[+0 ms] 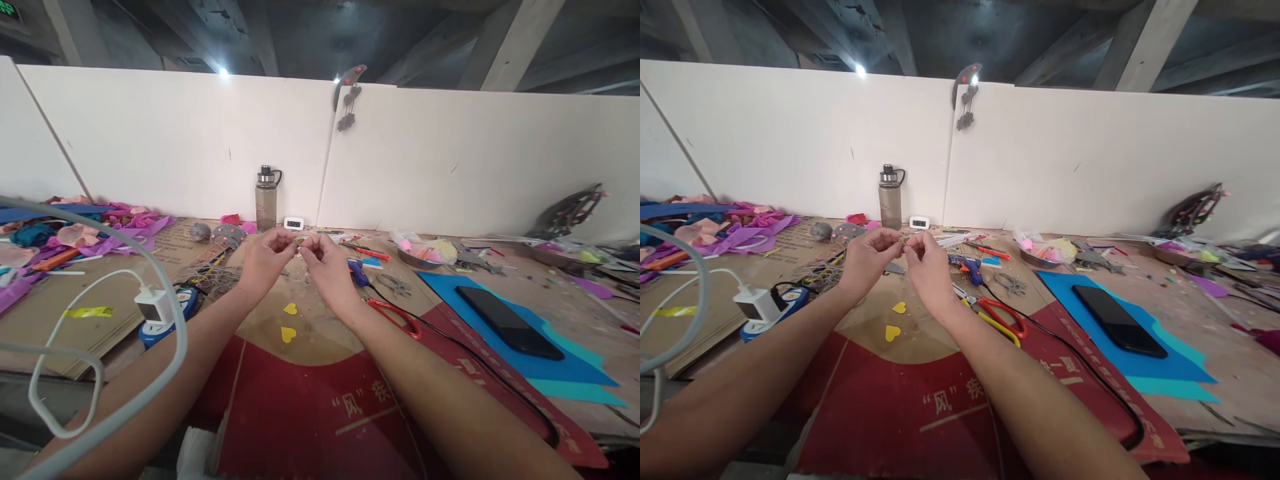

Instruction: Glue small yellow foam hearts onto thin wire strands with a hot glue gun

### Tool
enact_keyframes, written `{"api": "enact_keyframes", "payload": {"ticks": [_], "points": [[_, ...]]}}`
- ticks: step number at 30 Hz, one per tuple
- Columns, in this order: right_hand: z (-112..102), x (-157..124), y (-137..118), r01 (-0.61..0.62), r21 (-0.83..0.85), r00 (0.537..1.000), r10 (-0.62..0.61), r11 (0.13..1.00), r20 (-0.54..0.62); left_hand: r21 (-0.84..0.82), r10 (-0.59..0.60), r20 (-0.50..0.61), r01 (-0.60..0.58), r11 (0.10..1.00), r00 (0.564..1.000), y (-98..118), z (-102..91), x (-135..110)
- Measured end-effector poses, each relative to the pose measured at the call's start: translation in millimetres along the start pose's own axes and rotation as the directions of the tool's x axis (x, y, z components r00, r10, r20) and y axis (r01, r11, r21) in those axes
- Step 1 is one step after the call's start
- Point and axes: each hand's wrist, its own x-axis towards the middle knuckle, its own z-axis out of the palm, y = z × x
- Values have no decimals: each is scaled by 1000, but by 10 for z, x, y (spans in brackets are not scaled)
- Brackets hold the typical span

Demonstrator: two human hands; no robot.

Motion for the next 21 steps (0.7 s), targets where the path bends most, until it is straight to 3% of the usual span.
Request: {"api": "enact_keyframes", "payload": {"ticks": [6, 21], "points": [[-95, 3, 12, 62, -107, 997, -68, 992, -47, -106, -144, 73, 151, 983, 987, 54, 37, -17], [-151, -34, -14, 33, -171, 996, -47, 985, -77, -205, -141, 107, 160, 965, 984, 19, 88, -50]]}}
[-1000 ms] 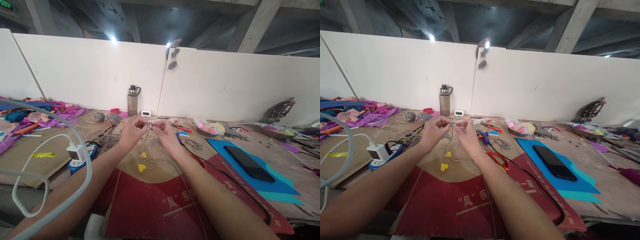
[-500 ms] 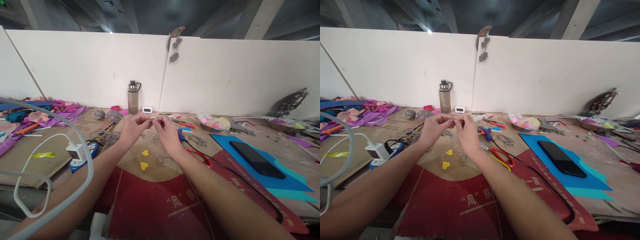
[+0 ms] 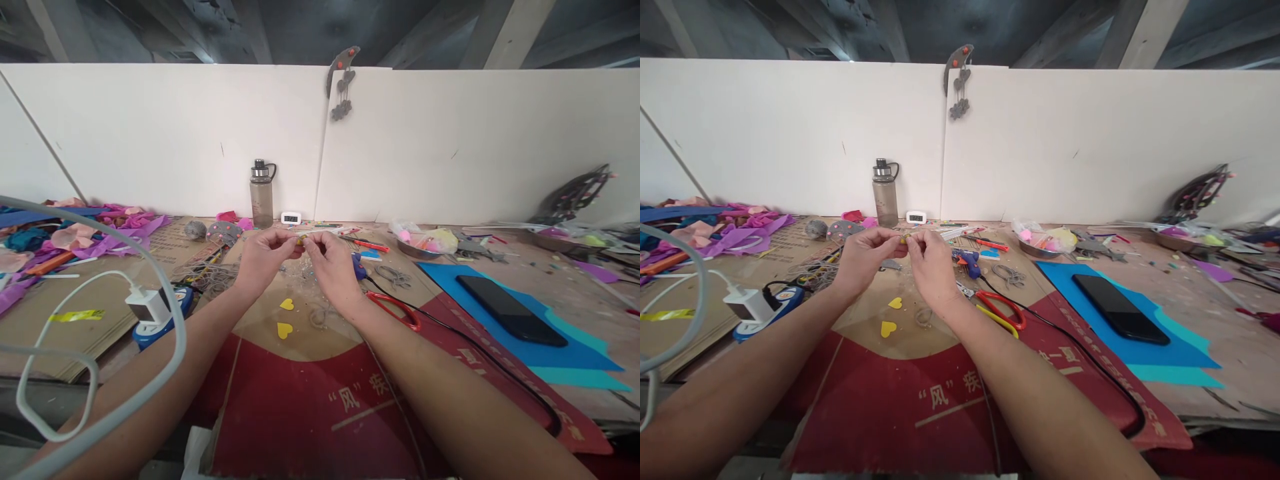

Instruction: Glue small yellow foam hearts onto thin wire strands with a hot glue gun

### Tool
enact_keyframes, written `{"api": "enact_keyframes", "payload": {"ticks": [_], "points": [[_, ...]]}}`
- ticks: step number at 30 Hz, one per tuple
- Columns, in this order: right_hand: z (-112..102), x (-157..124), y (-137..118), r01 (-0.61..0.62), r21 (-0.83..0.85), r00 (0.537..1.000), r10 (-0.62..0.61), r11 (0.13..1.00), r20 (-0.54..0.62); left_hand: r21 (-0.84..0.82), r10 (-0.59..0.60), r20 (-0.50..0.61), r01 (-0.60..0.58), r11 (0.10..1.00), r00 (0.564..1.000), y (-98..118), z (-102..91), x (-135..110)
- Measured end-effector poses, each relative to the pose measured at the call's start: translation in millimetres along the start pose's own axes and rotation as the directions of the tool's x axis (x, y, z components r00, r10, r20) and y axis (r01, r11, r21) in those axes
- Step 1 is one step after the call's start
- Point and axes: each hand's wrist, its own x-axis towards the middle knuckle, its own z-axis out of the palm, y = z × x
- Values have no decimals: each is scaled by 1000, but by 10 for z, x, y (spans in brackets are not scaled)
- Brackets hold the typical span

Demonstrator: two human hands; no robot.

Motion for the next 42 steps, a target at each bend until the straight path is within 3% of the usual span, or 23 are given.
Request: {"api": "enact_keyframes", "payload": {"ticks": [14, 27, 37, 42], "points": [[26, -16, -18, 29, -17, 1000, -29, 999, 2, -50, 22, 7, -21, 999, 1000, -20, 3, 2], [37, -23, -54, 22, -72, 1000, -23, 997, -10, 16, 42, 1, -42, 999, 999, -16, -5, -5], [47, -12, -82, -36, -70, 999, 34, 997, -25, 44, -56, -32, 58, 997, 998, -6, 29, 1], [36, -2, -28, -53, -16, 997, 52, 998, -60, -87, -92, 13, 93, 992, 996, -26, 31, 23]]}}
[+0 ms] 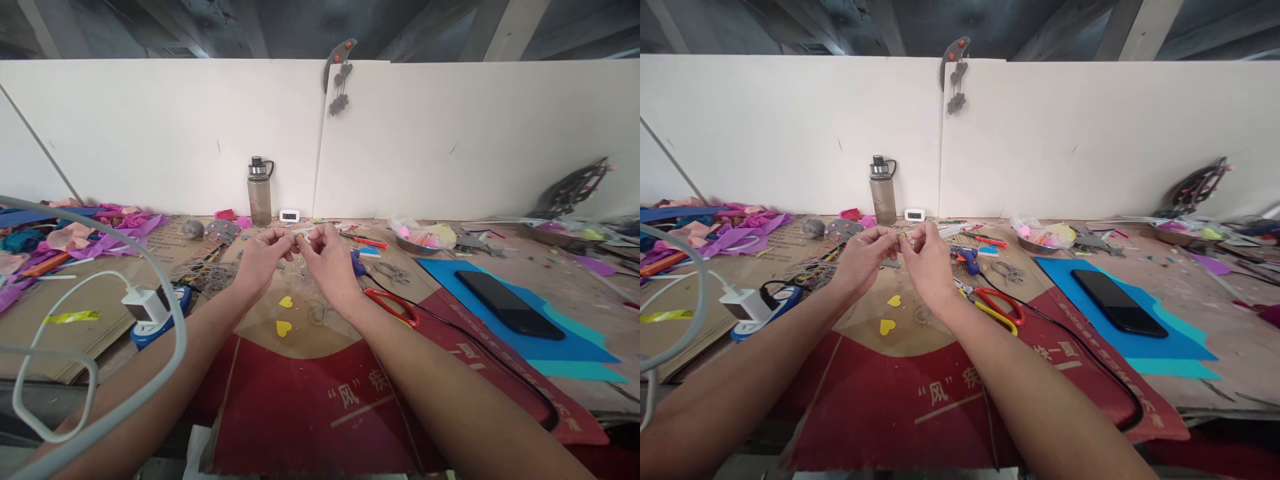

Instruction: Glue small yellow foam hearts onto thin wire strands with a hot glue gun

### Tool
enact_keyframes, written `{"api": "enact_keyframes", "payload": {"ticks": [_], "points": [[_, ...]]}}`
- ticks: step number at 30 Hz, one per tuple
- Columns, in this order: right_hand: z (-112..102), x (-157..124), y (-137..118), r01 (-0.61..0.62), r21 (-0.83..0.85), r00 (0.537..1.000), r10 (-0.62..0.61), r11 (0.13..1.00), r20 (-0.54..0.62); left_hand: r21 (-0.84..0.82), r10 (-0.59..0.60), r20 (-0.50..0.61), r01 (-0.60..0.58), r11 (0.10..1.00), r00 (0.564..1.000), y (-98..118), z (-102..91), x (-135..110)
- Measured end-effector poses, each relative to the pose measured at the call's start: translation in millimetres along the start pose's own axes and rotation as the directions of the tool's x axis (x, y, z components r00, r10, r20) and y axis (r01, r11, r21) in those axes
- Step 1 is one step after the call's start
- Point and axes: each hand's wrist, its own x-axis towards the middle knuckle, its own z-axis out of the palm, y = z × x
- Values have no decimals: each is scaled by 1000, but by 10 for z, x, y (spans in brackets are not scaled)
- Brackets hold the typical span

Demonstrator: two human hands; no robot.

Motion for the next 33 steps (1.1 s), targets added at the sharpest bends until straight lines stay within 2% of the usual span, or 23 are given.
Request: {"api": "enact_keyframes", "payload": {"ticks": [4, 8, 13, 18, 22, 29, 33], "points": [[-17, 25, 79, -7, 77, 999, 3, 997, 42, -128, -53, 73, 62, 990, 996, -3, 3, 8], [-30, 48, 129, -39, 112, 999, 37, 993, 21, -200, -74, 152, 104, 974, 986, 14, 12, -5], [-35, 44, 142, -41, 95, 999, 39, 995, 16, -173, -80, 153, 106, 979, 985, 33, 21, -16], [-31, 15, 132, -5, 52, 999, 3, 999, 41, -41, -69, 53, 71, 997, 996, 47, 36, -19], [-25, -9, 87, 38, 19, 998, -39, 999, 41, -39, -70, 29, 71, 997, 997, 42, 33, -18], [-20, -15, 122, 63, -13, 997, -62, 998, 49, -111, -188, 128, 203, 973, 974, 25, 1, 3], [-31, -8, 182, 82, 30, 992, -84, 996, 98, -119, -208, 124, 223, 968, 970, -5, -16, 26]]}}
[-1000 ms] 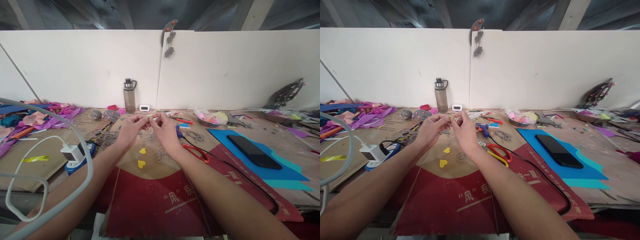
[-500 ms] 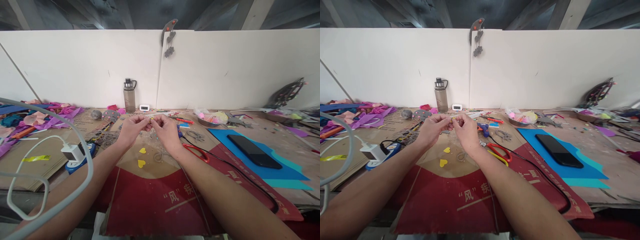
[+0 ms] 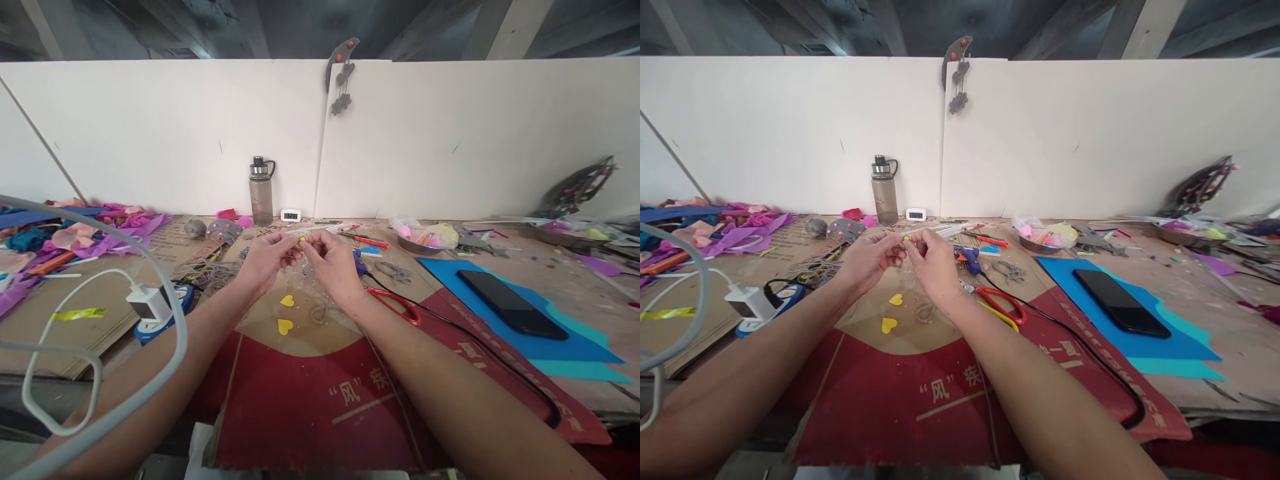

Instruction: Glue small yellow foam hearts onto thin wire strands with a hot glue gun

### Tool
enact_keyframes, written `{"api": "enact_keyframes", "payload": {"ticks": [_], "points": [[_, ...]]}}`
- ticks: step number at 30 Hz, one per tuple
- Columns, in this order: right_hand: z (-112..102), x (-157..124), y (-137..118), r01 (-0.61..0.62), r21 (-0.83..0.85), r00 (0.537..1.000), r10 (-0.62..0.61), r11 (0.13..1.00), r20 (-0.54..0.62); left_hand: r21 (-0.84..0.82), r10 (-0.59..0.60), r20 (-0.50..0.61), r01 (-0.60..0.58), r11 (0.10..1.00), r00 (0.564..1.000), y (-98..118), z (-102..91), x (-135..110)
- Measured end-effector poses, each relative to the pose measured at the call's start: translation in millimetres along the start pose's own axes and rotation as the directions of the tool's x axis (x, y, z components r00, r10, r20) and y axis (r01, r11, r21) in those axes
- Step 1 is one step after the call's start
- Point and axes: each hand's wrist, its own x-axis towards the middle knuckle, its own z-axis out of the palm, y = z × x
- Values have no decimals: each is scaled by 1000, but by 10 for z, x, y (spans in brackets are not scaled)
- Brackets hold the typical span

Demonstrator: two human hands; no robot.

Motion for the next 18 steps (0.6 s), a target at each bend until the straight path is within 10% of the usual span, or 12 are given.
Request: {"api": "enact_keyframes", "payload": {"ticks": [18], "points": [[10, 8, 31, -153, 192, 987, 158, 969, -7, -53, -6, 105, 11, 999, 994, -15, 3, -5]]}}
